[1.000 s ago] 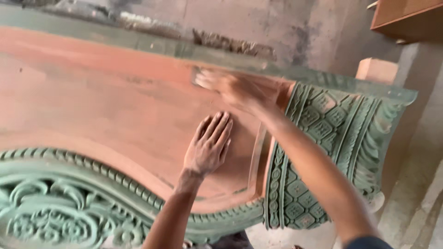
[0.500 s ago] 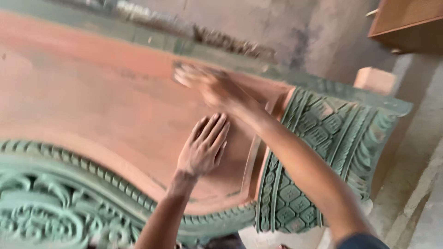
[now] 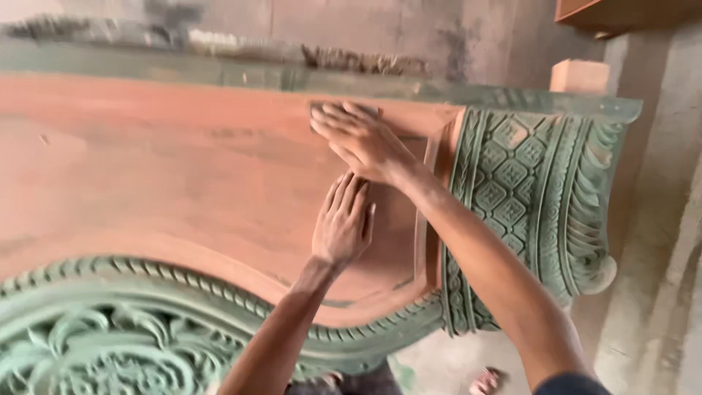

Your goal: The person sands the flat surface of a large, ornate green wooden headboard using a sanding block. They move the block back and forth across the surface to smooth it.

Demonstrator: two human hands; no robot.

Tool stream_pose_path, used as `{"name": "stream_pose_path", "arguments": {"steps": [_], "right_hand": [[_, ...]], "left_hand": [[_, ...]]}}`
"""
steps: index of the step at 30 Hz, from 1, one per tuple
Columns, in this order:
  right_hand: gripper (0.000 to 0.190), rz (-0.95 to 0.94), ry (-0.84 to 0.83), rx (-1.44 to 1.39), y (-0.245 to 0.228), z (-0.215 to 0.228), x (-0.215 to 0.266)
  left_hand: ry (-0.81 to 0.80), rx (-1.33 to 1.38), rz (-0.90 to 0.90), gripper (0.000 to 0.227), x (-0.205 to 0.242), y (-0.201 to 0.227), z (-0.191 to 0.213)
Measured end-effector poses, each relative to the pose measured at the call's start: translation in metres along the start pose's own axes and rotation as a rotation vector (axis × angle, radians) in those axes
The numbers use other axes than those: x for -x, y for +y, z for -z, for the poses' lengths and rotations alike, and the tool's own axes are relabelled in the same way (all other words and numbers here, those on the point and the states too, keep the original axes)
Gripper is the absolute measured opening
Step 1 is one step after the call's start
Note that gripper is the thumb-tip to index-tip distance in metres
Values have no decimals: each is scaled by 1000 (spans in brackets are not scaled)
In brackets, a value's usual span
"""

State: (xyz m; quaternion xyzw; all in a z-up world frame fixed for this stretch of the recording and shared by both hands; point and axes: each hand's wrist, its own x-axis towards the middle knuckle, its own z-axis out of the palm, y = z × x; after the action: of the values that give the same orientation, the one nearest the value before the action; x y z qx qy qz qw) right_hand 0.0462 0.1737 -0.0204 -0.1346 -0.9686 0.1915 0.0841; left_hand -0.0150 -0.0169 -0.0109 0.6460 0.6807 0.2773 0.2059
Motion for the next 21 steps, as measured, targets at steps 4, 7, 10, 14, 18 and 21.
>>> {"name": "stream_pose_path", "arguments": {"steps": [4,7,10,14,18,21], "right_hand": [[43,-629,294,-134,-15,28,81],[45,-752,442,158,-46,31,153],[46,-813,367,319,-51,23,171],[46,-877,307,275,-55,18,169],[45,-868,305,275,-54,26,161],[47,-861,295,287,-50,25,162]], "left_hand": [[-59,-404,-353,60,-43,-45,37],[-257,-250,-521,61,-98,-93,61],[-441,-87,-592,64,-146,-89,48],[-504,-108,-629,76,-166,-72,32],[-489,-173,-777,70,-156,-142,122],[-505,-136,-750,76,-143,-142,131]]}}
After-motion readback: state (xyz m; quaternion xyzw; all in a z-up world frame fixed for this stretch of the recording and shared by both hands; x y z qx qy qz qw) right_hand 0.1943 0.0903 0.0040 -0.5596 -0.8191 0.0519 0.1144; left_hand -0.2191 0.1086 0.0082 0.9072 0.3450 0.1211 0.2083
